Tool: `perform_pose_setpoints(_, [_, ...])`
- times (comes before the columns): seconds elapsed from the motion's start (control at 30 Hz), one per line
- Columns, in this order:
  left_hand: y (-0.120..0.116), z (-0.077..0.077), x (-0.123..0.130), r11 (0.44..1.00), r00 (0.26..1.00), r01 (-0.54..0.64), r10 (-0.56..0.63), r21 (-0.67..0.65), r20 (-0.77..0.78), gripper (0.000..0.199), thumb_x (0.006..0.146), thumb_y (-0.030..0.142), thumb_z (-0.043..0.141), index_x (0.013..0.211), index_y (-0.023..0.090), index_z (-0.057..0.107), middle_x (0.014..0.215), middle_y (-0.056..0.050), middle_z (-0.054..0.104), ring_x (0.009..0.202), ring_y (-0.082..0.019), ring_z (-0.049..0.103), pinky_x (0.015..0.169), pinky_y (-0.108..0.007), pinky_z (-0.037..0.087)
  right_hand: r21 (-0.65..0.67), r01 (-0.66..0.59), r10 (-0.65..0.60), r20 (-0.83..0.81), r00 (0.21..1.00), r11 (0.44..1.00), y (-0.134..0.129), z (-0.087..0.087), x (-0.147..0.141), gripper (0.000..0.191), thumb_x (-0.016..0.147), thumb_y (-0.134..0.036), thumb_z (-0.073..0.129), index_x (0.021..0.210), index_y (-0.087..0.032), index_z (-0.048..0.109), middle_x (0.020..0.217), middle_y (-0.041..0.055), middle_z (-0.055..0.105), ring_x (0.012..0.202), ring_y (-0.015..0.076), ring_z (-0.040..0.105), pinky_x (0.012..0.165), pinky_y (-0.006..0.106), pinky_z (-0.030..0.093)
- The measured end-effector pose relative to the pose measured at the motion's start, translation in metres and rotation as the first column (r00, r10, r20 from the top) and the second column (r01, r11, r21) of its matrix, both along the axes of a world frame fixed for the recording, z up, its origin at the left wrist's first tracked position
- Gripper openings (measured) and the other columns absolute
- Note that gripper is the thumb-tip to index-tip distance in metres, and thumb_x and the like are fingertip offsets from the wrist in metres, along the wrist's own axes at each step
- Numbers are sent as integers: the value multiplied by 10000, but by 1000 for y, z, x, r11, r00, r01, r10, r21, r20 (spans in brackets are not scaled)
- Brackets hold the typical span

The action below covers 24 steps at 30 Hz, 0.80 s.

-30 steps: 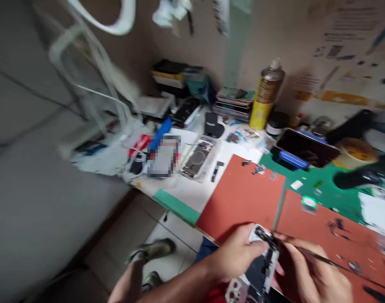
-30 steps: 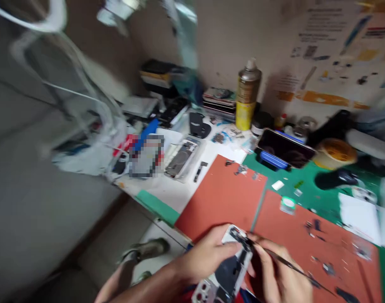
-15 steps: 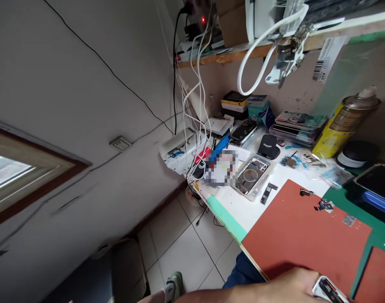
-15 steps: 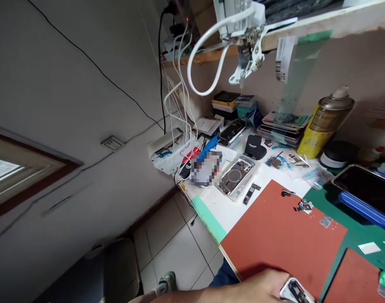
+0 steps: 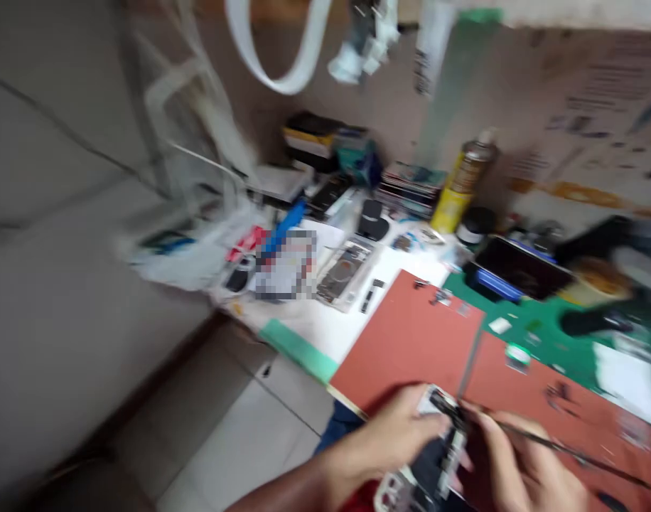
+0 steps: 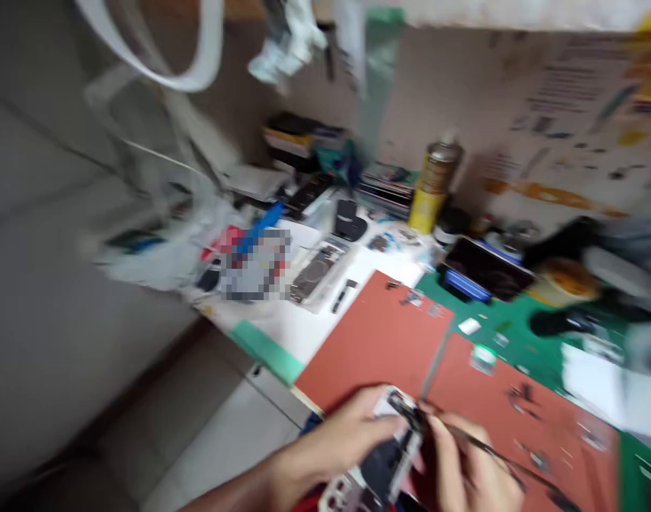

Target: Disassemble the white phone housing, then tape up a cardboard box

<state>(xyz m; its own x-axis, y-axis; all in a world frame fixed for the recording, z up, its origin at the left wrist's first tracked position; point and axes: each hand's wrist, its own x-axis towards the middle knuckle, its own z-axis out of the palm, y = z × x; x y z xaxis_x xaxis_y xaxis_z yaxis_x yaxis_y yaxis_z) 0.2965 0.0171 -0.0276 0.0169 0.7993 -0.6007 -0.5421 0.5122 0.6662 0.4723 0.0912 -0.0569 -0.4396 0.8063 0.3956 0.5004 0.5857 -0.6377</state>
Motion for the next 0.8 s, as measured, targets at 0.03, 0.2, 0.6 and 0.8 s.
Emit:
perform_pose_setpoints(0.03, [1,-1,0,1000,998,19,-19,9,53,360,887,356,603,1163,141,685,809,-78,762,623,-195,675,635,-327,563,-33,-58,57,-35,998,998,2,8,5,98,970,-315,655,1004,-255,724,851,15,767,683,150,762,639,193,610])
perform_pose_setpoints(0.2, [6,-2,-4,999,993,43,-42,-11,113,322,928,392,676,1141,150,676,913,-106,793,662,-199,723,644,-312,582,-101,-109,95,-127,987,989,3,15,4,172,1010,-131,525,1124,-221,617,1022,45,779,946,177,794,823,256,657])
perform_pose_setpoints(0.6, [10,0,-2,997,995,77,-76,-4,71,327,959,396,623,1145,128,600,903,-140,807,664,-214,743,603,-304,580,-47,-171,161,-156,975,984,4,18,0,281,979,-47,546,1196,-209,620,1064,60,768,996,174,785,870,248,655])
perform_pose_setpoints(0.8, [6,-5,-2,998,996,68,-69,18,59,356,976,376,613,1216,114,582,910,-138,804,693,-247,766,654,-368,613,34,-204,207,-133,969,978,4,17,-2,334,946,-11,569,1210,-208,626,1063,51,778,1005,165,783,881,233,646])
